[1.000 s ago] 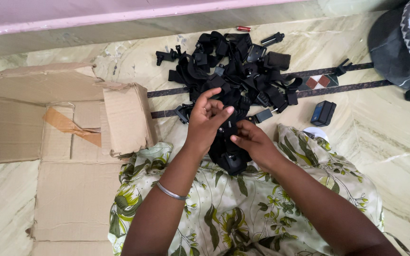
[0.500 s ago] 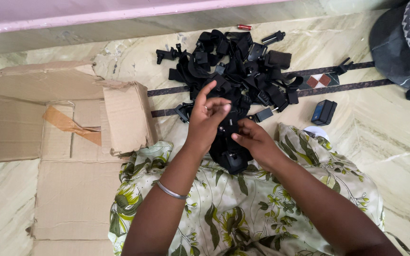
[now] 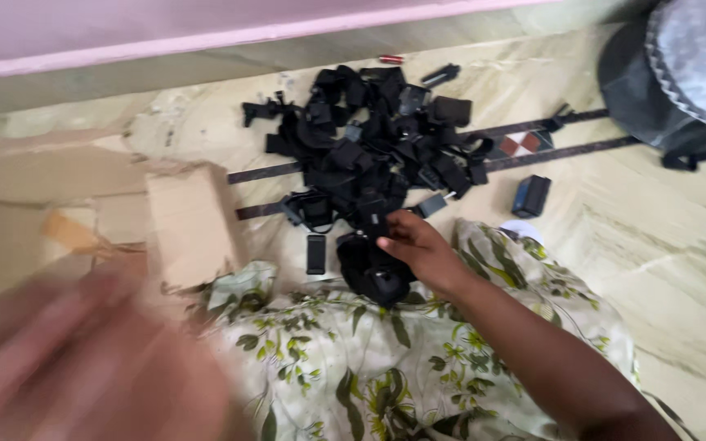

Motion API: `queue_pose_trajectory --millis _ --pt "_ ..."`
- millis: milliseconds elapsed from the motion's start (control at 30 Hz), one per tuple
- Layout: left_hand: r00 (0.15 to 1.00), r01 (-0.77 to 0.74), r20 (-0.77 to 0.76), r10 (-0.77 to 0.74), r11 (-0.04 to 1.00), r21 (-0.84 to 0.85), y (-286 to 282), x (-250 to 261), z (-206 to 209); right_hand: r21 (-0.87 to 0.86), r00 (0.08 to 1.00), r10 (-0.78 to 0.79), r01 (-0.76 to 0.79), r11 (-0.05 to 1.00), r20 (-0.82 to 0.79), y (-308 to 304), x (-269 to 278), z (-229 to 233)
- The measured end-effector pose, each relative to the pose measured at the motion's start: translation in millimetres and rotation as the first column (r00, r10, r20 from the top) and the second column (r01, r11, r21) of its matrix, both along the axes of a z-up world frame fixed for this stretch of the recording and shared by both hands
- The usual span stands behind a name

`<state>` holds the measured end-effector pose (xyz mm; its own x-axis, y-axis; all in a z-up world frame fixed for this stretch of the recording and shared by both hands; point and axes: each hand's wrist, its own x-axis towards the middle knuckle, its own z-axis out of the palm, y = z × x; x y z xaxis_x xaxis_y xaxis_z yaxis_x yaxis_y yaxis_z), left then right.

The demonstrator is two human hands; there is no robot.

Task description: The person sits on the floor and assembles black straps by threading them through plastic buckles and attaching small electronic components. They handle each strap one at a time, adjusting the fit and securing the parts before placing the finished unit aside.

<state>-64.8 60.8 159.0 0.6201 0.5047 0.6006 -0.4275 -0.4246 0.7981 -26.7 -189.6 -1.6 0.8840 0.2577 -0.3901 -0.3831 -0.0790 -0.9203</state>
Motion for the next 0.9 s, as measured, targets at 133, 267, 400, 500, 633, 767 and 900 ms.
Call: queue_pose_trajectory --millis 133,267,400,500,633,767,900 --pt "0.987 0.025 -0.163 0.006 0.982 0.188 -11 -9 -36 0.096 0.998 0.052 -0.054 0.994 0.026 2 -1 -6" --pt "0.976 0.065 -0.219 -0.016 0.974 0.216 -10 -21 -43 0.097 0.996 0.066 -0.071 0.993 0.053 1 2 -2" --pt "0.97 0.106 -0.237 -0.048 0.966 0.236 -1 -34 -29 0.093 0.995 0.035 -0.043 0.995 0.094 -1 -2 1" --pt "0.966 0.116 -0.254 -0.052 0.964 0.241 2 -44 -26 0.103 0.996 0.04 -0.048 0.993 0.083 -4 -3 8" --pt "0.966 0.1 -0.257 -0.031 0.96 0.261 9 -51 -25 0.054 1.0 0.028 -0.029 0.998 0.009 3 3 20" --pt "0.963 0.11 -0.267 -0.036 0.957 0.268 8 -54 -27 0.034 0.999 0.045 -0.044 0.998 -0.005 1 2 20" --pt "0.964 0.112 -0.265 -0.035 0.952 0.285 6 -50 -30 0.035 1.0 0.013 -0.013 0.999 0.007 1 4 14"
